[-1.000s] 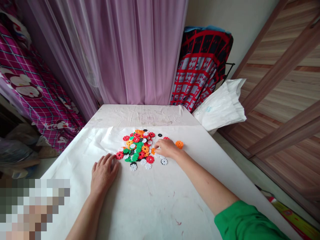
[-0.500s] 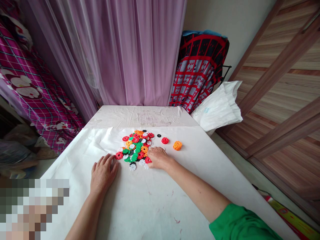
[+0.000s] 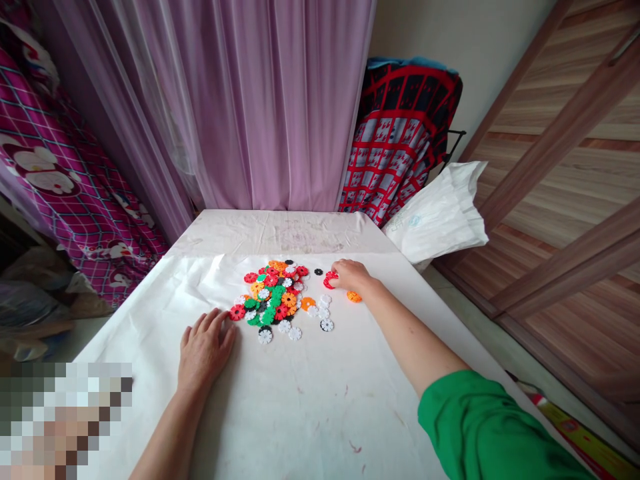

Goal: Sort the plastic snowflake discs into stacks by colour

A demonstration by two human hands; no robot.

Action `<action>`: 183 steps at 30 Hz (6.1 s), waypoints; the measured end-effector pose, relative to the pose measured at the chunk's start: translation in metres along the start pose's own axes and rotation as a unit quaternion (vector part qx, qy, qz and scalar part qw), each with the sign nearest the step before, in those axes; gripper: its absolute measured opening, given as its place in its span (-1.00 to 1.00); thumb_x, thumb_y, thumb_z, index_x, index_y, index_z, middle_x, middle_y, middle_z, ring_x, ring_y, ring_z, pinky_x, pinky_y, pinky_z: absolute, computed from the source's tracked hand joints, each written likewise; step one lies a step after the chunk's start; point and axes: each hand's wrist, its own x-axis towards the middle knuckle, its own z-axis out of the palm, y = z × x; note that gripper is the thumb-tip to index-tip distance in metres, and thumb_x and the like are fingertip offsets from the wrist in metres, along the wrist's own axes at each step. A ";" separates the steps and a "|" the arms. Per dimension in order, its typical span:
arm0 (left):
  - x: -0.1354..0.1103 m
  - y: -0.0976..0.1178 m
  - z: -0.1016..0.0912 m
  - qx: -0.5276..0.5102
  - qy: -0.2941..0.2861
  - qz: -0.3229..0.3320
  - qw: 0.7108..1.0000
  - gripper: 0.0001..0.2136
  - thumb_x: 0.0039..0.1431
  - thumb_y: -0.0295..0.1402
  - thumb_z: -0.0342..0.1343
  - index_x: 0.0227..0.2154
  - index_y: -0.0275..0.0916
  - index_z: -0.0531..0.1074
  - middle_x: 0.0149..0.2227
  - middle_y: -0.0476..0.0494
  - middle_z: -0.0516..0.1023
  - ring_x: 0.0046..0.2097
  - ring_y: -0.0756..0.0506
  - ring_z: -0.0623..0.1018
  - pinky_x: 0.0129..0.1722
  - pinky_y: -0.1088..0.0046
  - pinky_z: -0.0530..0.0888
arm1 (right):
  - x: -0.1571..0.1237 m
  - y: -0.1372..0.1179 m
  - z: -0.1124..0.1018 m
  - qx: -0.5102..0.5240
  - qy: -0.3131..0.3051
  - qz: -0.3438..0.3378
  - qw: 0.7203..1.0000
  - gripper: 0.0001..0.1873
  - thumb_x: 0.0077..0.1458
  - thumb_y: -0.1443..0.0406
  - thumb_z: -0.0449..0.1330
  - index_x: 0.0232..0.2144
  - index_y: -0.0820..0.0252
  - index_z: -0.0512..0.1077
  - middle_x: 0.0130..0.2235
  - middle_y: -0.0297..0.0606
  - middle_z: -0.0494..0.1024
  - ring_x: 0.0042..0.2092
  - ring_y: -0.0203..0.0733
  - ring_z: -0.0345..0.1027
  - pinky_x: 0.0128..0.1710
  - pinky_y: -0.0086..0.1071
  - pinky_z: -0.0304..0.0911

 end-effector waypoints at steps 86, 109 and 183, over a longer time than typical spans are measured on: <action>0.003 -0.006 0.000 0.006 -0.004 0.012 1.000 -0.55 0.31 -0.12 -0.17 0.14 -0.15 0.38 0.24 -0.24 0.40 0.29 -0.27 0.30 0.28 -0.02 0.19 | -0.040 0.045 0.102 0.155 0.173 0.166 0.958 -0.15 0.06 0.13 0.18 0.33 0.23 0.02 -0.04 -0.07 0.55 0.03 0.01 0.37 0.05 -0.22 0.12; 0.011 -0.030 0.017 -0.007 -0.013 -0.021 1.000 -0.48 0.23 -0.01 -0.26 0.06 -0.06 0.43 0.20 -0.15 0.45 0.26 -0.31 0.36 0.24 -0.05 0.27 | 0.052 0.140 0.105 0.170 0.215 0.258 0.927 -0.17 0.08 0.09 0.18 0.32 0.25 0.06 -0.09 -0.06 0.57 0.03 0.03 0.39 0.04 -0.24 0.14; 0.009 -0.009 0.004 0.007 -0.015 0.004 1.000 -0.56 0.29 -0.14 -0.13 0.13 -0.12 0.42 0.25 -0.21 0.40 0.30 -0.28 0.30 0.27 -0.02 0.22 | 0.010 0.099 0.107 0.137 0.237 0.272 0.923 -0.26 0.12 0.13 0.18 0.28 0.28 0.13 -0.11 -0.04 0.59 -0.03 0.04 0.40 -0.02 -0.22 0.19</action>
